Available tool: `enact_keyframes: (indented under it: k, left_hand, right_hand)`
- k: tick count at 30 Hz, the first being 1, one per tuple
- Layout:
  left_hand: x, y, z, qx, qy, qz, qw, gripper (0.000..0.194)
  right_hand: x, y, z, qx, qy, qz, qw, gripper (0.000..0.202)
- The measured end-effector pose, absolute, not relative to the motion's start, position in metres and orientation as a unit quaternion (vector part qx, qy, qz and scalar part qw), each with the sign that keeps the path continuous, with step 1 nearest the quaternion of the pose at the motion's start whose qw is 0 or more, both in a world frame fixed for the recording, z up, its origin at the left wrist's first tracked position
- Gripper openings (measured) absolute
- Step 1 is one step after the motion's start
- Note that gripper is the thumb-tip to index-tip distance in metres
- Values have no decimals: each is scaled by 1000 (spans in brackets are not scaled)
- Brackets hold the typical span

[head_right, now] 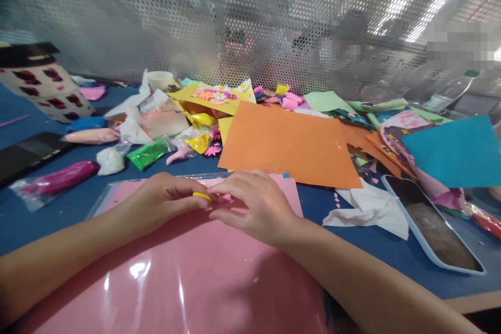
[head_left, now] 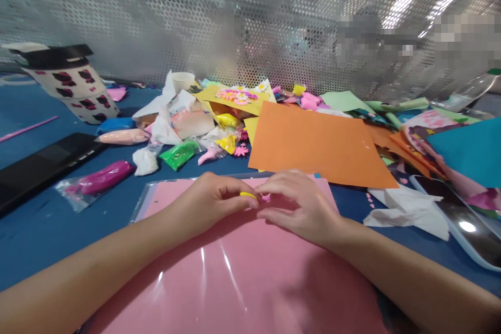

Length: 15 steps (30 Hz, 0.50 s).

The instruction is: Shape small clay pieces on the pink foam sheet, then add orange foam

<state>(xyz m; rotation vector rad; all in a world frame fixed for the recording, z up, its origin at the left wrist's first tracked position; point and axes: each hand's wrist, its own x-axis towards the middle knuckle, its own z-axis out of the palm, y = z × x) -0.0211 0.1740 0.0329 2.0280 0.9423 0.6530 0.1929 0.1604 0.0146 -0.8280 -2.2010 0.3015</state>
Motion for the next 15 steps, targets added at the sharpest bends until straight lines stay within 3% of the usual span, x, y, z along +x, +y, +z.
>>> enact_keyframes:
  k: [7,9,15]
  left_hand:
    - [-18,172,31,821,337,246,390,16]
    - [-19,171,31,823,351,294,337,24]
    - [-23,169,29,856,324,363,172,17]
  right_hand:
    - [193,156,15,-322,-841,36,434,5]
    - [194,157,16,-337,-825,58,449,4]
    - [195,160,15,-347,-822,83,444,13]
